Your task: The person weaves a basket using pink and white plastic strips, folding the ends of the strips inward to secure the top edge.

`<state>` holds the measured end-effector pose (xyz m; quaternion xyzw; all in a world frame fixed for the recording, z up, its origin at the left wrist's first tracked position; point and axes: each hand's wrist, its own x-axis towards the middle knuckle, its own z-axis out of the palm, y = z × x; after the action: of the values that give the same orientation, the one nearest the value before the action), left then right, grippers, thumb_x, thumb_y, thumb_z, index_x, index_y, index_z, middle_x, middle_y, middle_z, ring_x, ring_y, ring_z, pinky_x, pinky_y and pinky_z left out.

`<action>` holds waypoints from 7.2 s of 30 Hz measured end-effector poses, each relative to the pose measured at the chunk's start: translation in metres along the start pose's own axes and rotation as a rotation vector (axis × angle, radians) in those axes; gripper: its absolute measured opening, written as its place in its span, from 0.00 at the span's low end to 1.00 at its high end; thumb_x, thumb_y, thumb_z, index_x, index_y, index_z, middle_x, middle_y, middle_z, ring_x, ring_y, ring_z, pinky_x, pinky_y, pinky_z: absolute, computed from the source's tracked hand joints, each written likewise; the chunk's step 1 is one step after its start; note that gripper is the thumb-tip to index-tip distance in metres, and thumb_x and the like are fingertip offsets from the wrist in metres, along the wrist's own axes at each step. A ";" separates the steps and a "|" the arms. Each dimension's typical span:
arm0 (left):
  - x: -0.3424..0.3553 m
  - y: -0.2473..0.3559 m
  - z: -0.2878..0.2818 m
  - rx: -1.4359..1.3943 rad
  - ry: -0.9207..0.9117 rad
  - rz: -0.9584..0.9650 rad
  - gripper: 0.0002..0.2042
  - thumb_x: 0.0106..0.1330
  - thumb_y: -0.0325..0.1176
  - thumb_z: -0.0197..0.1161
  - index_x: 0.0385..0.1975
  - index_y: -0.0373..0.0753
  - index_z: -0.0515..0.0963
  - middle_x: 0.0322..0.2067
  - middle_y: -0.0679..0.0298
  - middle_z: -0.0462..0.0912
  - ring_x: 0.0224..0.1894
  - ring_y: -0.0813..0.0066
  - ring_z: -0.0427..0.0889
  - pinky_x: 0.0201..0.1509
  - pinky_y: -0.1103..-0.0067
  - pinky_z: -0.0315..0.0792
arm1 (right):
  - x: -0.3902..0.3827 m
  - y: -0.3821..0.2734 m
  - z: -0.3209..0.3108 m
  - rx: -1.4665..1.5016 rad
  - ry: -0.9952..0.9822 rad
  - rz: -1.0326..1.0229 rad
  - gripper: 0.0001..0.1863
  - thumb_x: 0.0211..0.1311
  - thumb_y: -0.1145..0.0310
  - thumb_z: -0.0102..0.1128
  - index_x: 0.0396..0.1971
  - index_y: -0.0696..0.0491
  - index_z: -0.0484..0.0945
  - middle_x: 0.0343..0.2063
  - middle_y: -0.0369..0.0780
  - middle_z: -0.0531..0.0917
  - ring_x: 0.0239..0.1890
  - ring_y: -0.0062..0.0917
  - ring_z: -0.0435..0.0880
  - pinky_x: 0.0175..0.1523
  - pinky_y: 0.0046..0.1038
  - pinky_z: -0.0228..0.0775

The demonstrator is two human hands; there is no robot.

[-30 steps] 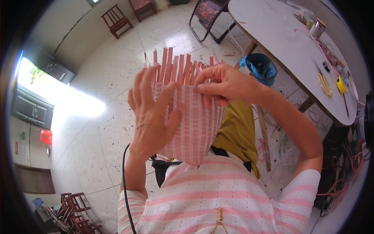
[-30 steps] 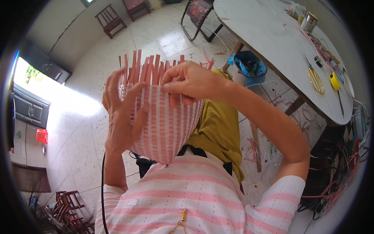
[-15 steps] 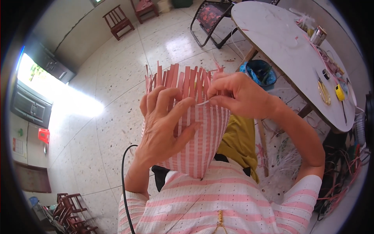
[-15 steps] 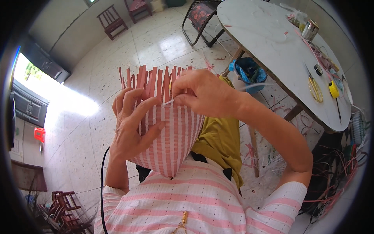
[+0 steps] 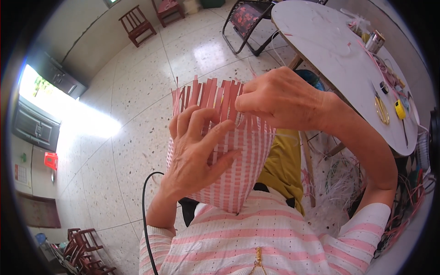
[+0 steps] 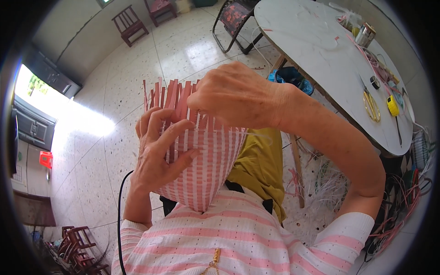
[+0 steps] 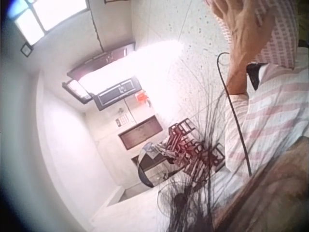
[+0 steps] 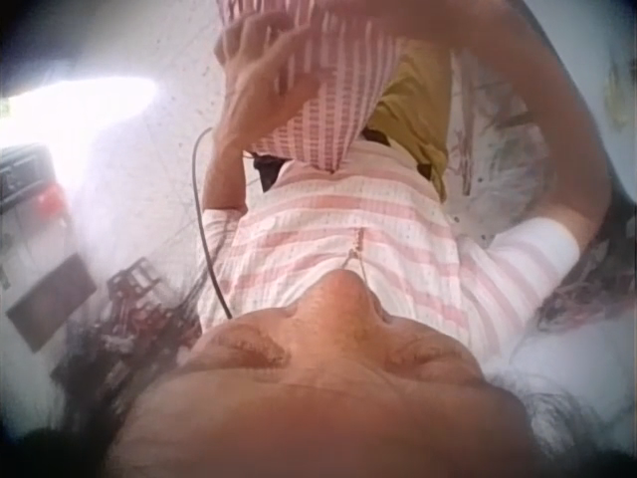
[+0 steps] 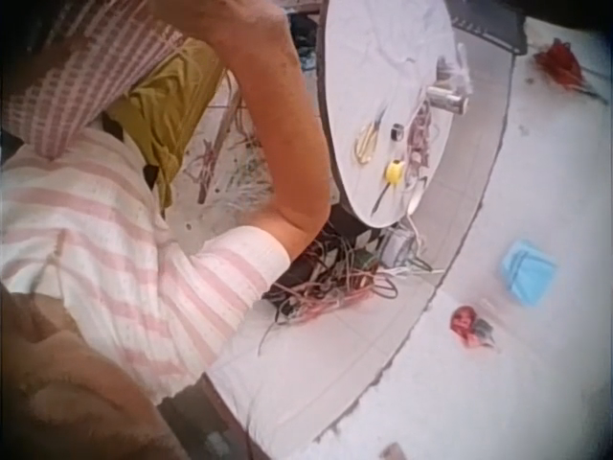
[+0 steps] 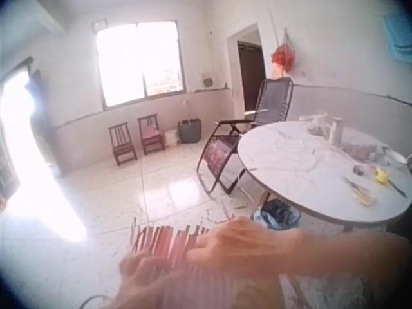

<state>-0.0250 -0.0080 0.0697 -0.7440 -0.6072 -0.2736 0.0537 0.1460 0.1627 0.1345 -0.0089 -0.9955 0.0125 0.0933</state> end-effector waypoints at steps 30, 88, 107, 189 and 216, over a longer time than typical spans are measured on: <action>-0.016 -0.053 -0.010 -0.128 0.284 -0.257 0.21 0.53 0.44 0.75 0.46 0.44 0.84 0.51 0.58 0.72 0.62 0.54 0.65 0.66 0.57 0.58 | -0.096 -0.026 0.219 1.900 0.185 1.301 0.32 0.73 0.44 0.48 0.64 0.54 0.65 0.56 0.43 0.76 0.50 0.32 0.80 0.53 0.38 0.77; -0.016 -0.052 0.075 -0.497 0.157 -0.053 0.17 0.55 0.32 0.71 0.46 0.41 0.79 0.42 0.62 0.78 0.50 0.59 0.72 0.60 0.64 0.61 | -0.033 -0.005 0.042 1.137 -0.213 0.712 0.11 0.66 0.67 0.62 0.35 0.61 0.83 0.25 0.37 0.84 0.26 0.15 0.77 0.32 0.22 0.70; -0.014 -0.037 0.075 -0.475 0.103 -0.028 0.17 0.53 0.35 0.74 0.43 0.43 0.81 0.41 0.61 0.76 0.49 0.60 0.72 0.58 0.62 0.60 | 0.014 -0.010 0.032 -0.091 -0.462 0.383 0.07 0.57 0.73 0.59 0.36 0.55 0.79 0.40 0.46 0.80 0.36 0.41 0.84 0.40 0.38 0.78; -0.033 -0.058 0.083 -0.606 0.184 -0.175 0.25 0.48 0.43 0.79 0.47 0.45 0.78 0.51 0.61 0.71 0.59 0.56 0.67 0.67 0.61 0.55 | 0.060 0.036 0.067 0.486 -0.461 0.153 0.06 0.60 0.71 0.56 0.33 0.57 0.79 0.32 0.50 0.83 0.41 0.44 0.82 0.48 0.42 0.72; -0.034 -0.059 0.084 -0.601 0.212 -0.145 0.28 0.50 0.42 0.77 0.52 0.43 0.78 0.49 0.60 0.74 0.56 0.59 0.70 0.64 0.63 0.58 | 0.060 0.037 0.036 0.926 -0.720 1.072 0.04 0.58 0.74 0.59 0.30 0.56 0.81 0.23 0.42 0.87 0.11 0.16 0.70 0.17 0.22 0.62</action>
<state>-0.0553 0.0122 -0.0316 -0.6486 -0.5418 -0.5198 -0.1250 0.0810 0.2003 0.1089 -0.4424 -0.7183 0.4705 -0.2589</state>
